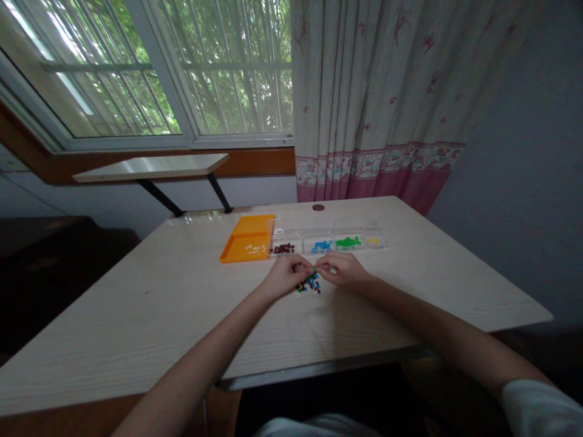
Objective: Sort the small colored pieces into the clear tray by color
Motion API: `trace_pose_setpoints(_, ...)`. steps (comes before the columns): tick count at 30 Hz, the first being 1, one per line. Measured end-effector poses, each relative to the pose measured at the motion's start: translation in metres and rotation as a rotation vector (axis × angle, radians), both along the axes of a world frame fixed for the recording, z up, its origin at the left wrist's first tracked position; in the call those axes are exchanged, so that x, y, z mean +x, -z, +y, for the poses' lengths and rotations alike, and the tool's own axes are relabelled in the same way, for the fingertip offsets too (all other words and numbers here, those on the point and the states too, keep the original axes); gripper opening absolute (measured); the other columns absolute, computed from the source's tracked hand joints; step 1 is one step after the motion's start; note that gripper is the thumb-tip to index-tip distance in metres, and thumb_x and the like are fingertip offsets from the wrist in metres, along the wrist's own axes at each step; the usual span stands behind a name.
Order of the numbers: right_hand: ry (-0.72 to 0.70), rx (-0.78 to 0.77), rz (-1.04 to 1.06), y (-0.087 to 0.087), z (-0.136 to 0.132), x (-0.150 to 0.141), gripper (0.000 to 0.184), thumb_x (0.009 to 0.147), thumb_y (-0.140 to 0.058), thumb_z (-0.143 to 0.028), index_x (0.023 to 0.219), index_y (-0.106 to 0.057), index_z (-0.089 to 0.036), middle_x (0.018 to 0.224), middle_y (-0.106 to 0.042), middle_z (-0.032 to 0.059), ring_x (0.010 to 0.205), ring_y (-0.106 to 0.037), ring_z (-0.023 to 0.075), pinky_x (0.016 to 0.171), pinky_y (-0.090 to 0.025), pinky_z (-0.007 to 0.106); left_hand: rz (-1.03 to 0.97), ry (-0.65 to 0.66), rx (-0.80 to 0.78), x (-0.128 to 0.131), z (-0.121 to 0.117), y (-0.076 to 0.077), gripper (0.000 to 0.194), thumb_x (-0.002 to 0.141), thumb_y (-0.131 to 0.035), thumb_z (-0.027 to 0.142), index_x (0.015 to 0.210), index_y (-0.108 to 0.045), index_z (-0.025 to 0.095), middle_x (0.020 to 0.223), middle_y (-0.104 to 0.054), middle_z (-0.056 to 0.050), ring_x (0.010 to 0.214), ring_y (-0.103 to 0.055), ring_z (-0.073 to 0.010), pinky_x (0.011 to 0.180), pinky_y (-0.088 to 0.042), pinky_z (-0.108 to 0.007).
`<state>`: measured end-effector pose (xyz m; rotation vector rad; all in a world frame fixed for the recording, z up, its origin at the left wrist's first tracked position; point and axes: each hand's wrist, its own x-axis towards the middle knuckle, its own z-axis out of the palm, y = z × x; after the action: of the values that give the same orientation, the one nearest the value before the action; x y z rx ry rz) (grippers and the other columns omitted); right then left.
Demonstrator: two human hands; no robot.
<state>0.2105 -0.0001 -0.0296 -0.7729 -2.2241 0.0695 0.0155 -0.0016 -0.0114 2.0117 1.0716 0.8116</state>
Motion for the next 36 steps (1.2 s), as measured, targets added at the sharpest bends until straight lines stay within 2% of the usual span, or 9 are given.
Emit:
trace_pose_setpoints(7,0.001,0.019,-0.016,-0.0011,-0.0004,-0.0011,0.016,0.081,-0.05,-0.028,0.084,-0.062,-0.018,0.069,-0.062,0.0017,0.06,-0.055,0.0091,0.059,-0.041,0.019,0.035,0.007,0.079,-0.0007,-0.0002,-0.0013,0.02,0.073,-0.057,0.029,0.075,-0.067,0.012,0.054,-0.047,0.002,0.048,-0.037,-0.0066,0.045,-0.027,-0.018)
trace_pose_setpoints(13,0.035,-0.016,0.016,-0.002,-0.0003,-0.0015,0.02,0.081,-0.052,-0.034,0.087,-0.062,-0.017,0.067,-0.061,0.0016,0.061,-0.055,0.0095,0.06,-0.042,0.019,0.071,-0.006,0.317,-0.0044,-0.0021,-0.0036,0.015,0.075,-0.056,0.026,0.077,-0.066,0.015,0.065,-0.056,-0.001,0.061,-0.048,-0.0097,0.056,-0.036,-0.02)
trace_pose_setpoints(17,0.012,-0.014,0.026,-0.0021,-0.0002,-0.002,0.02,0.081,-0.053,-0.034,0.086,-0.062,-0.017,0.068,-0.061,0.0015,0.06,-0.055,0.009,0.06,-0.042,0.018,0.099,0.011,0.39,-0.0054,-0.0016,-0.0022,0.012,0.076,-0.056,0.023,0.078,-0.066,0.016,0.065,-0.056,-0.001,0.062,-0.049,-0.0097,0.058,-0.037,-0.02)
trace_pose_setpoints(36,-0.003,0.027,0.047,-0.0021,-0.0005,-0.0021,0.018,0.081,-0.053,-0.032,0.085,-0.063,-0.018,0.069,-0.063,0.0017,0.059,-0.055,0.0089,0.058,-0.042,0.019,0.09,0.015,0.362,-0.0044,-0.002,-0.004,0.013,0.076,-0.058,0.025,0.078,-0.066,0.015,0.066,-0.057,-0.001,0.061,-0.049,-0.0096,0.057,-0.036,-0.019)
